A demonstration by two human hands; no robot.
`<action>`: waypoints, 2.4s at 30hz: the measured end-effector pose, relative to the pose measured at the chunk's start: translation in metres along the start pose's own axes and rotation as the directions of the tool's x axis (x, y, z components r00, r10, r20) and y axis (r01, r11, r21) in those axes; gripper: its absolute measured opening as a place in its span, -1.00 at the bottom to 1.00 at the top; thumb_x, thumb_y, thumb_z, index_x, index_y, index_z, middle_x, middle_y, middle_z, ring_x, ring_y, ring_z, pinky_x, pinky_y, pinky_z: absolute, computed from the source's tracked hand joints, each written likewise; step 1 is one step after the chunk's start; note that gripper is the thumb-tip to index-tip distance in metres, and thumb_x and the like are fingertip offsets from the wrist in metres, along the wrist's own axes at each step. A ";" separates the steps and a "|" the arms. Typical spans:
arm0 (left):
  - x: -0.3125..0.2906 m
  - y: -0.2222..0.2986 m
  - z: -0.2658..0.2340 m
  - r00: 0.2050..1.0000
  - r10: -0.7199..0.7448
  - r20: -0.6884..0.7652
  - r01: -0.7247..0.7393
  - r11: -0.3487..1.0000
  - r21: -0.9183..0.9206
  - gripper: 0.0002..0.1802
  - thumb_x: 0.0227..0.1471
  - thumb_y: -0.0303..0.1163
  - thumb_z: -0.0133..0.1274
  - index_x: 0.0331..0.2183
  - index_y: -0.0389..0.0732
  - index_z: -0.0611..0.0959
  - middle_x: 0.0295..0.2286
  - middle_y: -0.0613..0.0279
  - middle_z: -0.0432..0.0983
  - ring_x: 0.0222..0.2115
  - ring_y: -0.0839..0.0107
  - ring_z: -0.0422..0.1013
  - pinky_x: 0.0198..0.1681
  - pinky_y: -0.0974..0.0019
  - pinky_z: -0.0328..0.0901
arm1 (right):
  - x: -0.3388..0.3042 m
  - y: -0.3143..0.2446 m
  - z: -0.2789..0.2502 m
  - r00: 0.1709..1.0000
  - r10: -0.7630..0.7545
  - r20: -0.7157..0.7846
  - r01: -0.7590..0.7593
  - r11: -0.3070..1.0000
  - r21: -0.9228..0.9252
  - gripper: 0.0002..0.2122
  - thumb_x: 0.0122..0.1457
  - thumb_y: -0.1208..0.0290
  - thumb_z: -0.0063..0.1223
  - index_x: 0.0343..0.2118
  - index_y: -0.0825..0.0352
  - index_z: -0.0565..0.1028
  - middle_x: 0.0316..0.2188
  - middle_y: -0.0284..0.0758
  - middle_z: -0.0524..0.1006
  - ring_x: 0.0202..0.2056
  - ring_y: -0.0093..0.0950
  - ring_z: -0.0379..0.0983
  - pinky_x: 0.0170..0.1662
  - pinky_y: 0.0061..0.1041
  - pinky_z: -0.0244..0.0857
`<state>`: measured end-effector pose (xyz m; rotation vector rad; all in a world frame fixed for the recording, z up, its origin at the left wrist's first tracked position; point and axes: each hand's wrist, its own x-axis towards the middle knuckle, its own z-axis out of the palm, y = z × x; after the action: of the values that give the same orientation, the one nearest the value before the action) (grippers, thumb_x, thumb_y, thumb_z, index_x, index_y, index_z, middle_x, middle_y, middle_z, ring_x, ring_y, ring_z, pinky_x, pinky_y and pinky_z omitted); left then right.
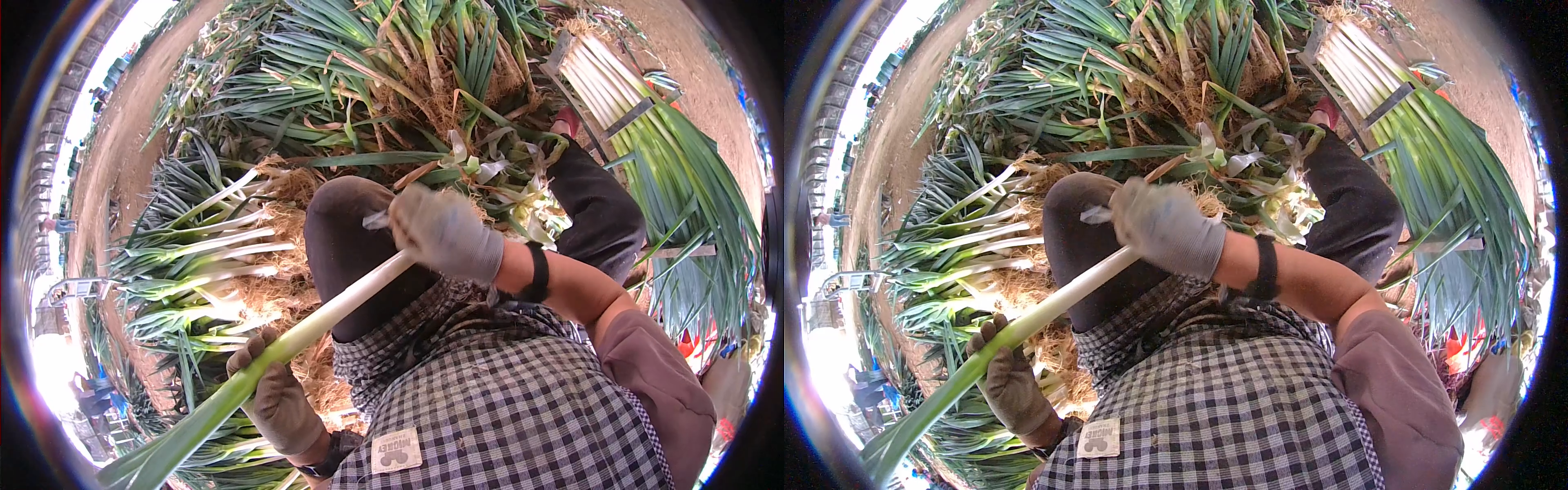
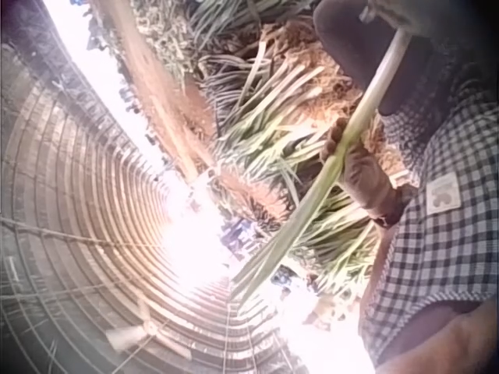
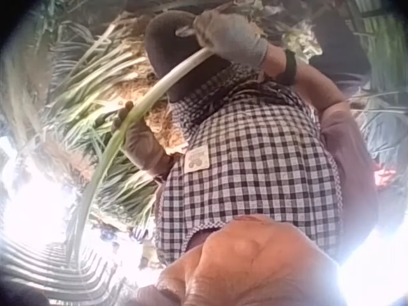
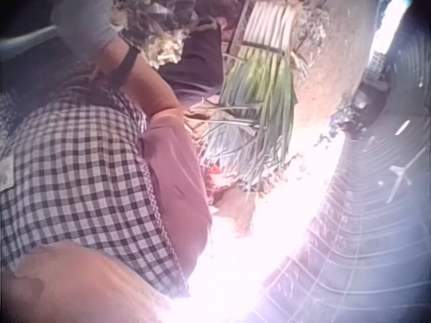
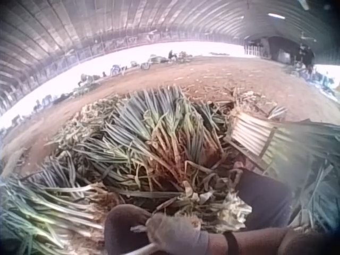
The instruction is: Trimming roots and stripping the outer skin from harvested leeks.
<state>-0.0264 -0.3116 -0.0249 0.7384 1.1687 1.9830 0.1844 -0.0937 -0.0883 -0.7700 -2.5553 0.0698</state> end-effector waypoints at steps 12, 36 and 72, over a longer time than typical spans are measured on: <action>0.021 -0.003 0.010 0.944 0.277 0.177 -0.314 0.921 0.233 -0.77 0.03 -0.51 0.12 -0.36 -0.12 0.36 -0.33 0.26 0.36 -0.06 0.19 0.35 0.16 0.08 0.19 | -0.039 0.189 0.011 0.544 0.761 -0.354 -0.755 0.628 0.190 -0.75 0.13 0.24 0.03 -0.44 0.38 0.50 -0.51 -0.06 0.55 -0.42 -0.10 0.51 -0.38 -0.19 0.35; 0.067 0.069 0.055 0.239 -0.060 0.969 -0.698 0.683 0.215 -0.81 -0.05 -0.32 0.09 -0.46 -0.24 0.51 -0.46 0.03 0.54 -0.31 0.04 0.54 -0.14 -0.08 0.42 | 0.055 -0.010 -0.053 0.961 -0.272 0.059 0.241 0.920 0.309 -0.87 -0.03 0.31 0.14 -0.52 0.25 0.50 -0.60 -0.36 0.44 -0.57 -0.40 0.48 -0.57 -0.43 0.33; 0.315 -0.002 -0.095 1.000 -0.019 -0.024 0.005 0.877 -0.480 -0.48 0.23 0.07 -0.19 -0.67 0.00 0.30 -0.78 0.55 0.05 -0.76 0.65 -0.03 -0.63 0.48 0.01 | -0.043 0.030 -0.060 0.849 0.013 0.528 -0.364 0.739 0.567 -0.69 0.27 0.11 -0.11 -0.43 0.28 0.40 -0.71 -0.11 0.40 -0.60 -0.08 0.41 -0.53 -0.17 0.25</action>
<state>-0.2824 -0.1047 -0.0305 0.4412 0.6403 2.1550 0.2582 -0.0962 -0.0585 -0.7891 -2.5795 1.3259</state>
